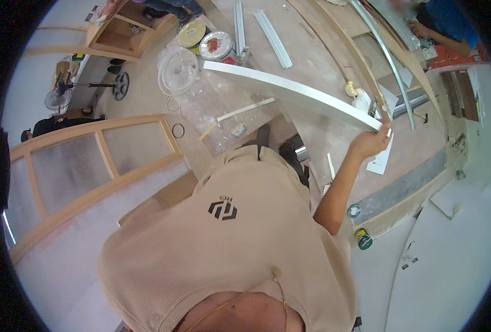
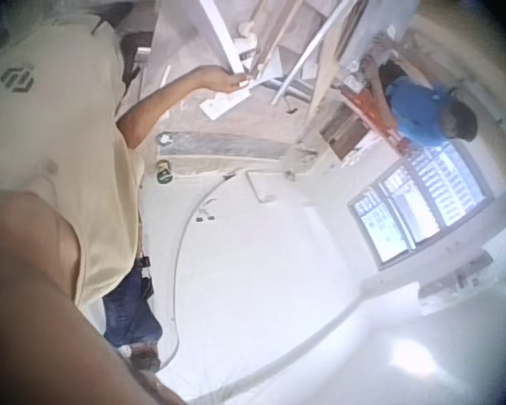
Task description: The person assembles a white cabinet door by attaching a long white trim piece to its edge using a hammer and a metal hinge. They repeatedly position the trim, tap it into place, and adjust the hinge alignment on the door surface.
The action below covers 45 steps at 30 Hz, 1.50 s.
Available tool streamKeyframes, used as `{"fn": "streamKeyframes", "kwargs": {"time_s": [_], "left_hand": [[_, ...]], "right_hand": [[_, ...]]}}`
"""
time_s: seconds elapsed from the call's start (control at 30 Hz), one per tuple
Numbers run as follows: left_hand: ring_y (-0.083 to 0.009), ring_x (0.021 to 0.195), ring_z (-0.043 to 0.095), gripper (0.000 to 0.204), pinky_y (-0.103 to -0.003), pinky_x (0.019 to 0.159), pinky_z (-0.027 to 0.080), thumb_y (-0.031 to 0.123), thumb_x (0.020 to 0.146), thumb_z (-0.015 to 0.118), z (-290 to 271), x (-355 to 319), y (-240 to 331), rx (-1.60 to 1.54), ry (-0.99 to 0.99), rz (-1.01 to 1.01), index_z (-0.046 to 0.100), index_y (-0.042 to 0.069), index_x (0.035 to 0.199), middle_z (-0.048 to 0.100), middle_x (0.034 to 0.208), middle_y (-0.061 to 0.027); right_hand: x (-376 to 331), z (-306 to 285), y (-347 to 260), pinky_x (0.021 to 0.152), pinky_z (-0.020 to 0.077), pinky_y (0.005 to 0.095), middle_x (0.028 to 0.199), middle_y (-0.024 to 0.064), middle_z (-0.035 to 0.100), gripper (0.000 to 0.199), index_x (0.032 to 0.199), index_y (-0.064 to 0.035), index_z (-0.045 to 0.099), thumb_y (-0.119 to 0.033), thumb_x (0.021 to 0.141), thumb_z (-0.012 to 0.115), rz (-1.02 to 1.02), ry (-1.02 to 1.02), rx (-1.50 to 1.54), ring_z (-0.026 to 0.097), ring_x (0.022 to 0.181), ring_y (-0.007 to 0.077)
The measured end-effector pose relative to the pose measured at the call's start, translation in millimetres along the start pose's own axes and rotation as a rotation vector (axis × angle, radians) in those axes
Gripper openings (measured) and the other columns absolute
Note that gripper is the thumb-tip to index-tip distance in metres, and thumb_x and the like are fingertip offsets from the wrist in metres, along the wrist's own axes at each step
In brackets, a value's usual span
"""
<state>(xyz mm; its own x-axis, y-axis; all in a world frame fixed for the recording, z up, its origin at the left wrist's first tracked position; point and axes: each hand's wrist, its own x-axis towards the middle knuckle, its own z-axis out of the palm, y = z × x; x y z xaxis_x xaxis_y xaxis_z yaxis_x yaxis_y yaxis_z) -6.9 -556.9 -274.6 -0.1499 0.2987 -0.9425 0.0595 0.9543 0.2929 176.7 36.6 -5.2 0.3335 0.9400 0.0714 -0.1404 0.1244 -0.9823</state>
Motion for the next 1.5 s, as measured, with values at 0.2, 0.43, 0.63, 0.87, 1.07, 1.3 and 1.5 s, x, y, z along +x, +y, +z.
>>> {"fn": "streamKeyframes", "kwargs": {"time_s": [0.2, 0.43, 0.63, 0.87, 1.07, 1.3, 1.5], "left_hand": [[-0.0286, 0.111, 0.063, 0.044, -0.043, 0.095, 0.049, 0.030, 0.099, 0.061, -15.9, -31.7, -33.2, -0.264, 0.144, -0.155, 0.064, 0.002, 0.133, 0.067, 0.125, -0.0168], [-0.0287, 0.114, 0.062, 0.047, -0.044, 0.096, 0.049, 0.031, 0.099, 0.061, 3.3, -16.3, -78.6, -0.441, 0.182, -0.146, 0.061, 0.001, 0.136, 0.066, 0.128, -0.0163], [-0.0287, 0.116, 0.061, 0.050, -0.044, 0.098, 0.048, 0.032, 0.099, 0.062, -25.9, 22.9, -73.2, -0.508, 0.193, -0.064, 0.059, 0.001, 0.138, 0.064, 0.132, -0.0159], [-0.0207, 0.128, 0.055, 0.053, -0.036, 0.101, 0.045, 0.038, 0.102, 0.058, -194.3, -39.7, 184.4, -1.109, 0.634, 0.607, 0.051, 0.008, 0.144, 0.060, 0.138, -0.0082], [-0.0189, 0.125, 0.053, 0.049, -0.034, 0.112, 0.037, 0.032, 0.103, 0.060, -191.1, -108.4, 362.0, -0.837, 0.561, 1.180, 0.052, 0.003, 0.142, 0.059, 0.134, -0.0108], [-0.0189, 0.113, 0.055, 0.039, -0.034, 0.105, 0.038, 0.034, 0.105, 0.055, -193.6, -83.9, 387.5, -0.938, 0.518, 1.168, 0.056, 0.001, 0.127, 0.061, 0.119, -0.0094], [-0.0207, 0.118, 0.056, 0.041, -0.035, 0.108, 0.039, 0.034, 0.106, 0.053, -184.6, -71.7, 390.1, -1.029, 0.526, 1.143, 0.054, -0.001, 0.128, 0.061, 0.122, -0.0116]], "right_hand": [[26.9, -34.8, 25.8, 0.093, 0.0476, 0.0406, 0.098, 0.0148, 0.065, 0.026, 0.098, 0.0042, 0.063, -0.018, 0.104, 0.051, -0.033, -0.072, 0.150, 0.062, 0.096, 0.0248], [27.3, -29.3, 33.5, 0.096, 0.0448, 0.0381, 0.103, 0.0124, 0.066, 0.030, 0.104, 0.0026, 0.065, -0.025, 0.107, 0.053, 0.003, -0.149, 0.214, 0.061, 0.101, 0.0232], [20.3, -23.7, 29.1, 0.102, 0.0408, 0.0390, 0.111, 0.0143, 0.065, 0.050, 0.114, 0.0028, 0.064, -0.042, 0.109, 0.044, 0.043, -0.193, 0.151, 0.058, 0.110, 0.0250], [4.3, -43.9, 19.5, 0.101, 0.0414, 0.0391, 0.109, 0.0143, 0.064, 0.038, 0.112, 0.0035, 0.063, -0.031, 0.105, 0.048, 0.066, -0.140, 0.386, 0.058, 0.109, 0.0245], [-2.9, -27.0, 32.0, 0.094, 0.0452, 0.0373, 0.096, 0.0118, 0.065, 0.032, 0.101, 0.0023, 0.065, -0.026, 0.102, 0.051, 0.003, -0.059, 0.399, 0.061, 0.099, 0.0229], [21.1, -16.2, 65.9, 0.075, 0.0499, 0.0346, 0.084, 0.0080, 0.064, 0.028, 0.088, 0.0008, 0.067, -0.023, 0.097, 0.054, -0.204, 0.222, 0.275, 0.062, 0.079, 0.0194], [10.5, -13.3, 48.2, 0.074, 0.0493, 0.0348, 0.085, 0.0117, 0.065, 0.028, 0.089, 0.0031, 0.065, -0.019, 0.099, 0.051, -0.140, 0.257, 0.323, 0.062, 0.081, 0.0212]]}}
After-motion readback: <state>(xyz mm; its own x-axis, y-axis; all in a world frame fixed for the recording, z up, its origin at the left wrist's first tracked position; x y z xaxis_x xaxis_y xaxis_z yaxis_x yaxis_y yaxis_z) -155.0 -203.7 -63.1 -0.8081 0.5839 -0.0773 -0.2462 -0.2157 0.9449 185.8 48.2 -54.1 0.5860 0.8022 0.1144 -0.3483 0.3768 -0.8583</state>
